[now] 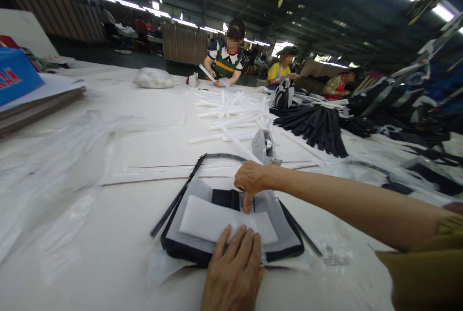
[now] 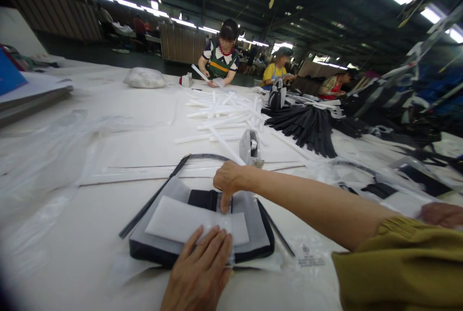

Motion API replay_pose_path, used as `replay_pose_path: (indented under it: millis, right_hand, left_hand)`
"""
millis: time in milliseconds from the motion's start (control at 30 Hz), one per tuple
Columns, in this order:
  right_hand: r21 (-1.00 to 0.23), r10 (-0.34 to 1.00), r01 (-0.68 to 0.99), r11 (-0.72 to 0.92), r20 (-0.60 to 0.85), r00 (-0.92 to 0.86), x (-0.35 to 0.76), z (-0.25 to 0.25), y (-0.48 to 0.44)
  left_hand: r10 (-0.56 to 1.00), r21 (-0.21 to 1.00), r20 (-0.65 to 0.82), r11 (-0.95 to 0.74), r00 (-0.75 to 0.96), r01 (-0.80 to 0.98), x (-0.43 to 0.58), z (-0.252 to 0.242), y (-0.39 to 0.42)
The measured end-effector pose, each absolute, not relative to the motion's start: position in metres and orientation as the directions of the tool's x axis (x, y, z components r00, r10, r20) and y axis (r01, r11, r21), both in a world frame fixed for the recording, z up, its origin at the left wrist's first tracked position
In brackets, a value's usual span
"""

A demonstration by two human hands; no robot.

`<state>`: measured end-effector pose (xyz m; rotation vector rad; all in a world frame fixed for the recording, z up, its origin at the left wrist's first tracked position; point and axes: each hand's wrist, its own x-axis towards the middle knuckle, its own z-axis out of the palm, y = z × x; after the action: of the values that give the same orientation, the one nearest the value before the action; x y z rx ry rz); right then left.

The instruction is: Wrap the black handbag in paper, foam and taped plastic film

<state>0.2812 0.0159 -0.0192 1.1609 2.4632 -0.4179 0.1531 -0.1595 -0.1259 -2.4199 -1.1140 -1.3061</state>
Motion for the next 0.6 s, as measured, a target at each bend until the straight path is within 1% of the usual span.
replay_pose_path:
  millis: [67, 133, 233, 300, 367, 433, 500, 533, 600]
  right_hand:
    - [-0.114, 0.755, 0.855, 0.505, -0.422, -0.502, 0.295, -0.014, 0.021]
    - [-0.180, 0.798, 0.889, 0.422, -0.391, -0.458, 0.306, -0.010, 0.024]
    - [-0.337, 0.748, 0.871, 0.356, -0.456, -0.482, 0.314, -0.011, 0.023]
    - [-0.365, 0.722, 0.874, 0.320, -0.504, -0.475, 0.316, -0.015, 0.022]
    - [-0.367, 0.757, 0.878, 0.309, -0.464, -0.460, 0.318, -0.020, 0.019]
    - [-0.450, 0.769, 0.840, 0.303, -0.404, -0.494, 0.322, -0.025, 0.015]
    - [-0.515, 0.765, 0.805, 0.295, -0.378, -0.522, 0.326, -0.031, 0.010]
    - [-0.516, 0.762, 0.805, 0.293, -0.383, -0.523, 0.328, -0.033, 0.006]
    - [-0.456, 0.786, 0.831, 0.319, -0.362, -0.501, 0.331, -0.037, -0.002]
  left_hand:
    - [0.538, 0.196, 0.772, -0.708, 0.338, 0.679, 0.153, -0.125, -0.160]
    - [0.544, 0.202, 0.766, -0.710, 0.343, 0.674, 0.152, -0.124, -0.161]
    - [0.545, 0.202, 0.763, -0.712, 0.348, 0.672, 0.152, -0.123, -0.162]
    - [0.547, 0.201, 0.761, -0.710, 0.349, 0.674, 0.151, -0.123, -0.162]
    - [0.546, 0.198, 0.761, -0.710, 0.350, 0.676, 0.151, -0.123, -0.161]
    - [0.544, 0.196, 0.762, -0.710, 0.351, 0.676, 0.151, -0.122, -0.161]
    - [0.546, 0.192, 0.758, -0.710, 0.357, 0.678, 0.151, -0.121, -0.162]
    - [0.550, 0.190, 0.755, -0.706, 0.358, 0.682, 0.151, -0.121, -0.162]
    - [0.553, 0.184, 0.753, -0.697, 0.356, 0.693, 0.151, -0.121, -0.163]
